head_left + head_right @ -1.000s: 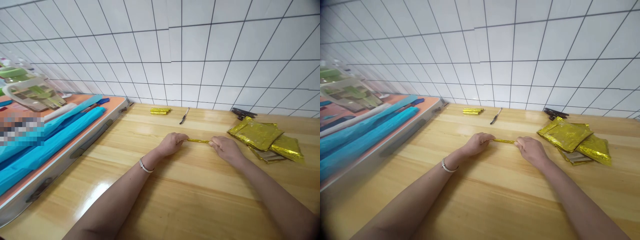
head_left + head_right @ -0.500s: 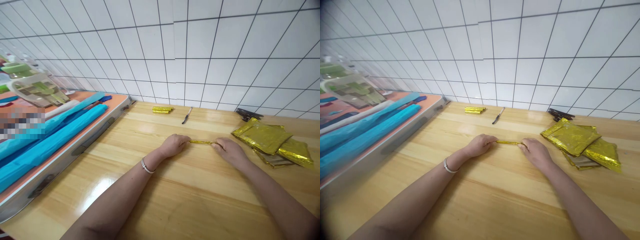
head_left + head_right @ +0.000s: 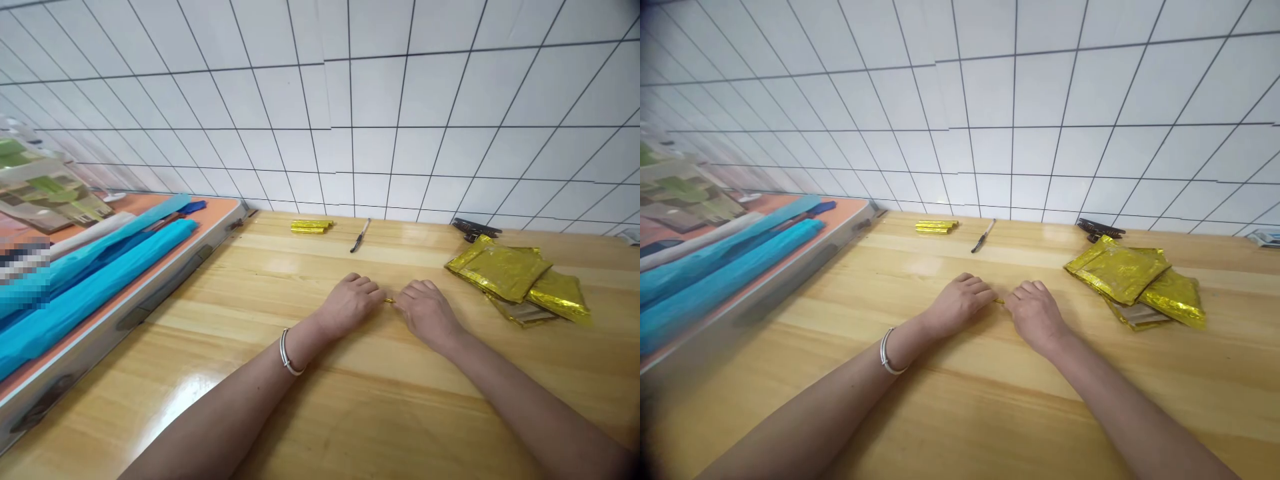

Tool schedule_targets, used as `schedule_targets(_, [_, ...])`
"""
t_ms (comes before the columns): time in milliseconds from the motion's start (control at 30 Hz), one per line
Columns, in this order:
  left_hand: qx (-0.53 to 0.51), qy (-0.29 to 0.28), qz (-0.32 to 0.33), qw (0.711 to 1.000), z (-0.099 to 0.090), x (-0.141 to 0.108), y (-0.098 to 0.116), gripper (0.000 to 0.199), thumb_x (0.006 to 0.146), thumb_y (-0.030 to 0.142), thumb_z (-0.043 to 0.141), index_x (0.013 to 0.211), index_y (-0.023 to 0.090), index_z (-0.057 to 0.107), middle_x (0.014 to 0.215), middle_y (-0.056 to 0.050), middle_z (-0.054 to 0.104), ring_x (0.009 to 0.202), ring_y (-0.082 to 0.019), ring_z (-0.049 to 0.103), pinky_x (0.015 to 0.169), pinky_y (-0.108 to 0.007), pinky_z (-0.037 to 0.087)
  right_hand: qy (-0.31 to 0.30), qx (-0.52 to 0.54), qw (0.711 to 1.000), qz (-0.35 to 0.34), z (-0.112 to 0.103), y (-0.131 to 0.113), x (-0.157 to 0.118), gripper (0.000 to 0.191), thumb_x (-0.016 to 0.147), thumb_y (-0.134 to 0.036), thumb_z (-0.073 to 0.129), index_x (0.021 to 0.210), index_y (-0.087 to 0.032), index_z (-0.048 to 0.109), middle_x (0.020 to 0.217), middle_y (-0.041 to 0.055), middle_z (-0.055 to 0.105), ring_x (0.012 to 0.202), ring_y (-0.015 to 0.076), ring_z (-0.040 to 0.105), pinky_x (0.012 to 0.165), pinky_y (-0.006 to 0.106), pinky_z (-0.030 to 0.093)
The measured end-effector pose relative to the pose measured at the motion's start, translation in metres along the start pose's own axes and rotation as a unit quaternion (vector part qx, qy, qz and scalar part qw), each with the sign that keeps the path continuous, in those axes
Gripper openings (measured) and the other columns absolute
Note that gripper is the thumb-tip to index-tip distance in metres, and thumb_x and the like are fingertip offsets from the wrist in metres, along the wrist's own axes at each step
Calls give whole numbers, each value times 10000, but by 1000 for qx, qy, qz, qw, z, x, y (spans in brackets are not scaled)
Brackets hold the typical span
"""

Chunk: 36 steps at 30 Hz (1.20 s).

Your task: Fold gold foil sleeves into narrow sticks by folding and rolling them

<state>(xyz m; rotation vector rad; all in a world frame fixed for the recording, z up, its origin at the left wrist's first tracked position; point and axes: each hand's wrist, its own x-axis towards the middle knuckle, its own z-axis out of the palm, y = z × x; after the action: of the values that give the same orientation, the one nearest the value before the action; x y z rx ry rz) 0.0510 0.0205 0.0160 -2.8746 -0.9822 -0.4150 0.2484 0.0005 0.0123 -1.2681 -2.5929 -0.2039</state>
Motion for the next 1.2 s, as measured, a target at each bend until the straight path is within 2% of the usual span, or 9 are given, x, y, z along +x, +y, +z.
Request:
schedule_targets(167, [-19, 13, 22, 999, -1, 3, 3, 284, 934, 301, 356, 797, 164, 564, 746, -38, 572, 732, -150, 489, 701, -293, 306, 2, 15, 1000, -2, 1, -2, 0, 242, 899, -189, 419, 712, -176, 572, 713, 44, 612, 772, 174, 484, 722, 310, 300])
schedule_targets(333, [-26, 25, 6, 999, -7, 0, -6, 279, 925, 311, 376, 784, 161, 565, 722, -26, 572, 710, -142, 485, 701, -293, 294, -32, 59, 998, 3, -2, 8, 0, 230, 916, -273, 412, 796, -181, 585, 765, 45, 620, 792, 173, 499, 712, 293, 309])
schedule_targets(467, [-42, 17, -15, 999, -10, -5, -13, 272, 913, 314, 397, 766, 157, 564, 709, -24, 579, 694, -141, 497, 704, -289, 304, -52, 86, 995, -5, -6, 19, 0, 269, 917, -312, 399, 746, -187, 566, 730, 34, 614, 753, 169, 497, 707, 295, 316])
schedule_targets(567, [-76, 5, -17, 997, -7, -7, -19, 213, 900, 283, 419, 827, 166, 581, 758, -27, 606, 724, -146, 529, 721, -281, 330, -58, 119, 991, 0, -5, 26, 0, 286, 918, -330, 381, 765, -192, 578, 738, 42, 614, 761, 175, 503, 697, 291, 331])
schedule_targets(667, [-127, -8, -21, 992, -3, -9, -26, 182, 875, 171, 414, 934, 177, 586, 833, -29, 635, 760, -144, 560, 722, -257, 361, -65, 168, 983, 25, -2, 34, -2, 297, 917, -349, 370, 817, -194, 603, 769, 53, 619, 774, 178, 520, 659, 270, 347])
schedule_targets(833, [-175, -3, -59, 983, -4, -13, -34, 219, 861, 145, 406, 950, 185, 602, 778, -15, 642, 718, -142, 568, 716, -242, 390, -61, 219, 969, 95, -5, 42, -5, 297, 896, -397, 393, 824, -206, 608, 715, 16, 611, 658, 149, 527, 604, 244, 341])
schedule_targets(1033, [-219, -14, -103, 970, -7, -14, -34, 254, 864, 158, 396, 1021, 203, 592, 822, -7, 650, 735, -131, 583, 676, -210, 404, -94, 312, 943, 71, -13, 41, -5, 326, 903, -383, 361, 802, -190, 604, 631, -12, 563, 573, 122, 500, 554, 219, 345])
schedule_targets(1200, [-182, 18, -118, 976, -4, -11, -33, 225, 865, 164, 399, 973, 195, 594, 722, 9, 627, 685, -124, 555, 664, -210, 396, -53, 280, 955, 86, -12, 46, -5, 330, 890, -394, 386, 927, -190, 642, 764, 24, 651, 671, 160, 570, 611, 244, 388])
